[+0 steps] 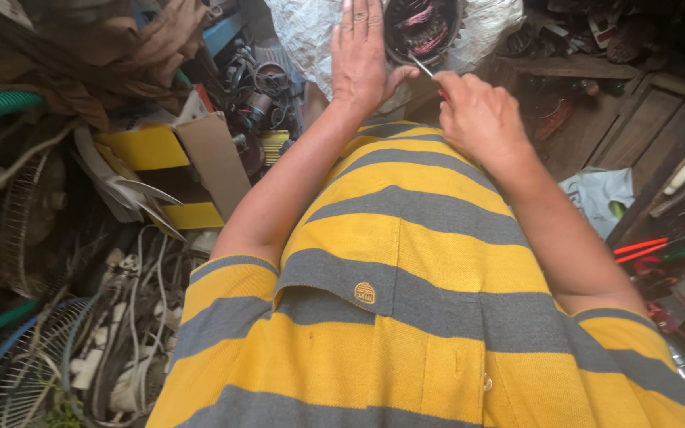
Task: The person uses a screwdriver, hammer, and pliers to disassemble and adjust a cylindrical electrical component with copper windings. They repeatedly pry, strike, and cut parts of the component while working in a cluttered workshop.
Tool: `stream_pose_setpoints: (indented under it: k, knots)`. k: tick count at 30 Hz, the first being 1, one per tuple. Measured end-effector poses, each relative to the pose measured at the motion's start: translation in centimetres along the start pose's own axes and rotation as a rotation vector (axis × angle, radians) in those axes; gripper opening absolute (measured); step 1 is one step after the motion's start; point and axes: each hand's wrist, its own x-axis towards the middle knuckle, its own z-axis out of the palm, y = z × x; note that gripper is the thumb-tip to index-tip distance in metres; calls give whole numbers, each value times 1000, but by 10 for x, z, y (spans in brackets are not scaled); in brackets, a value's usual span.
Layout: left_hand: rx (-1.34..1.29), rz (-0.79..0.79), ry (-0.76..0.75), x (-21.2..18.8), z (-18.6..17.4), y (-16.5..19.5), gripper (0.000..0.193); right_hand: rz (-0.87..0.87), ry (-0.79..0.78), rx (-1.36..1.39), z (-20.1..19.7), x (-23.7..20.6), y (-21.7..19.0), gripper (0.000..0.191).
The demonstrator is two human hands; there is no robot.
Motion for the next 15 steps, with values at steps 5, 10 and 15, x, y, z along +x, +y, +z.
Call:
stream_pose_setpoints:
  k: [5,10,15]
  knots:
    - [-56,179,-22,-5,-8,-29,130,106,64,90,24,4,-32,38]
    - [-44,304,-8,-8,-24,-48,123,189,82,-30,53,15,-54,39]
    - [-266,392,136,-17,-56,-55,81,275,91,-69,87,8,-67,51]
